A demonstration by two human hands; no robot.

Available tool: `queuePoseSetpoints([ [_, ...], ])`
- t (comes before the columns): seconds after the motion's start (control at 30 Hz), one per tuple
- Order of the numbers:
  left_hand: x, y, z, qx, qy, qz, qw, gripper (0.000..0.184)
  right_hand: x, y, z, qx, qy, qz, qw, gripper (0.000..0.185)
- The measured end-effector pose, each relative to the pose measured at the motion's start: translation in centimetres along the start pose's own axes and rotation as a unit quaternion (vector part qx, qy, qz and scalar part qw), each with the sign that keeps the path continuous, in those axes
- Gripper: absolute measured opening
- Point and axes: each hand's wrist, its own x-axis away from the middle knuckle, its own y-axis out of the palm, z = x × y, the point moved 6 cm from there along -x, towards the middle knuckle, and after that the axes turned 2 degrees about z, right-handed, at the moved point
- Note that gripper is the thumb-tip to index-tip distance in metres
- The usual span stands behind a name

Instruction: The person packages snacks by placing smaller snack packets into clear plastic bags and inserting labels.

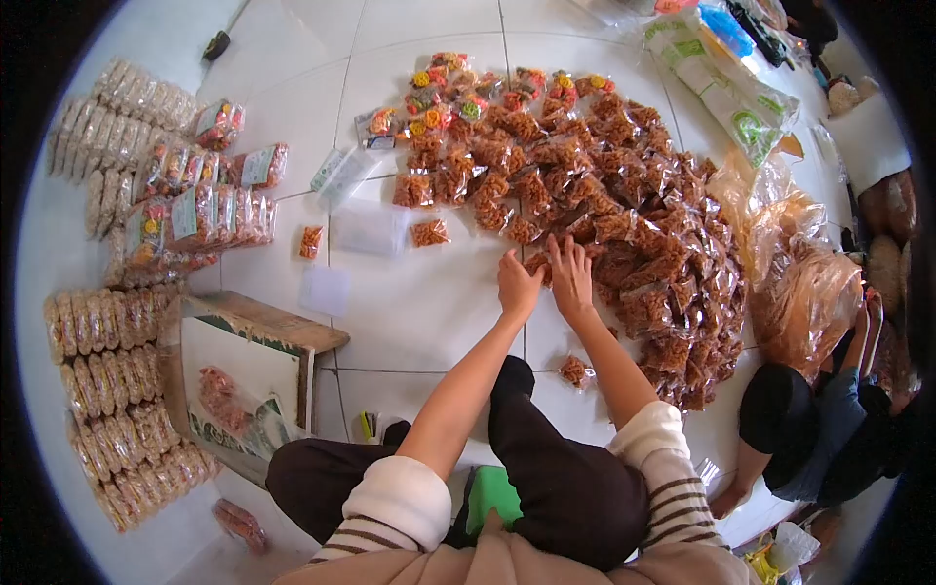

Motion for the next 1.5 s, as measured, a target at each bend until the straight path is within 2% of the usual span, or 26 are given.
queuePoseSetpoints([
  [0.1,0.2,0.0,0.5,-0.055,0.002,0.005,0.998,0.048,0.1,0.3,-0.2,0.058,0.019,-0.028,0.998,0.055],
  [0.17,0.1,0.6,-0.1,-0.064,-0.033,-0.029,0.997,0.043,0.3,0.7,0.1,0.067,0.011,-0.025,0.997,0.052],
  [0.27,0.1,0.6,-0.8,0.009,0.017,-0.047,0.999,0.039,0.7,-0.3,0.2,0.064,-0.007,0.011,0.998,0.044],
  [0.3,0.3,0.1,-0.7,0.01,0.019,-0.042,0.999,0.039,0.8,-0.8,0.3,0.004,0.004,0.015,1.0,0.039],
  [0.37,0.8,-0.6,-1.0,0.151,-0.027,-0.08,0.985,0.04,1.1,-1.6,-0.1,-0.06,0.011,0.024,0.998,0.035],
  [0.4,1.1,-1.4,-0.8,0.15,-0.023,-0.075,0.986,0.04,1.3,-1.9,0.0,-0.109,0.042,0.024,0.993,0.034],
  [0.47,1.8,-1.7,-1.1,0.226,-0.118,-0.133,0.958,0.042,1.5,-1.9,0.4,-0.222,0.14,-0.02,0.965,0.027],
  [0.5,1.9,-2.2,-0.9,0.228,-0.111,-0.127,0.959,0.042,1.6,-1.9,0.3,-0.223,0.134,-0.013,0.966,0.027],
  [0.57,2.2,-3.2,-0.6,0.186,-0.073,-0.114,0.973,0.045,1.8,-0.8,0.6,-0.431,0.14,0.017,0.891,0.02],
  [0.6,2.6,-4.3,0.2,0.188,-0.065,-0.106,0.974,0.045,1.6,-2.3,-0.1,-0.432,0.131,0.023,0.892,0.02],
  [0.67,3.7,-6.5,2.0,0.374,-0.099,-0.107,0.916,0.043,1.5,-5.9,-1.1,-0.53,0.17,0.049,0.83,0.023],
  [0.7,4.0,-7.8,2.9,0.377,-0.089,-0.1,0.917,0.043,1.2,-7.1,-1.5,-0.532,0.159,0.054,0.83,0.023],
  [0.8,4.6,-13.1,6.4,0.51,-0.017,-0.102,0.854,0.041,-0.6,-10.8,-3.6,-0.572,0.062,0.058,0.816,0.041],
  [0.9,5.9,-19.8,10.1,0.513,0.051,-0.113,0.849,0.04,-1.8,-17.2,-7.5,-0.6,0.007,0.014,0.8,0.038],
  [0.97,6.8,-24.3,11.7,0.547,0.08,-0.122,0.824,0.038,-2.5,-20.6,-10.2,-0.583,-0.041,0.057,0.809,0.043],
  [1.03,8.8,-29.2,13.2,0.562,0.109,-0.157,0.805,0.035,-1.0,-27.6,-14.7,-0.749,-0.076,0.019,0.658,0.05],
  [1.07,9.6,-31.6,13.1,0.561,0.117,-0.142,0.807,0.035,-1.0,-28.2,-16.2,-0.774,-0.055,-0.043,0.629,0.059],
  [1.13,11.4,-35.7,12.6,0.439,0.146,-0.108,0.88,0.031,-0.1,-31.0,-19.1,-0.761,-0.101,-0.103,0.632,0.06],
  [1.17,12.4,-37.8,12.1,0.438,0.151,-0.094,0.881,0.031,0.5,-32.0,-21.1,-0.743,-0.133,-0.154,0.637,0.061],
  [1.2,13.5,-39.8,11.5,0.42,0.15,-0.078,0.892,0.031,0.6,-33.3,-22.5,-0.696,-0.197,-0.104,0.683,0.061],
  [1.23,14.3,-41.5,10.4,0.403,0.148,-0.062,0.901,0.031,1.6,-34.6,-24.1,-0.695,-0.209,-0.111,0.679,0.061],
  [1.3,16.5,-44.1,9.1,0.396,0.173,-0.059,0.9,0.033,4.3,-36.8,-28.4,-0.641,-0.297,-0.203,0.678,0.054],
  [1.37,18.7,-45.6,7.5,0.517,0.093,-0.081,0.847,0.045,5.6,-35.9,-32.5,-0.612,-0.34,-0.221,0.679,0.049],
  [1.4,19.4,-46.2,6.4,0.521,0.068,-0.102,0.845,0.054,6.4,-35.7,-34.4,-0.517,-0.386,-0.165,0.746,0.05],
  [1.43,20.0,-47.0,5.4,0.525,0.071,-0.094,0.843,0.054,7.2,-35.6,-36.0,-0.413,-0.426,-0.104,0.798,0.052],
  [1.5,21.9,-48.5,4.5,0.493,0.177,-0.102,0.845,0.058,7.8,-34.8,-38.4,-0.403,-0.416,-0.115,0.807,0.052],
])
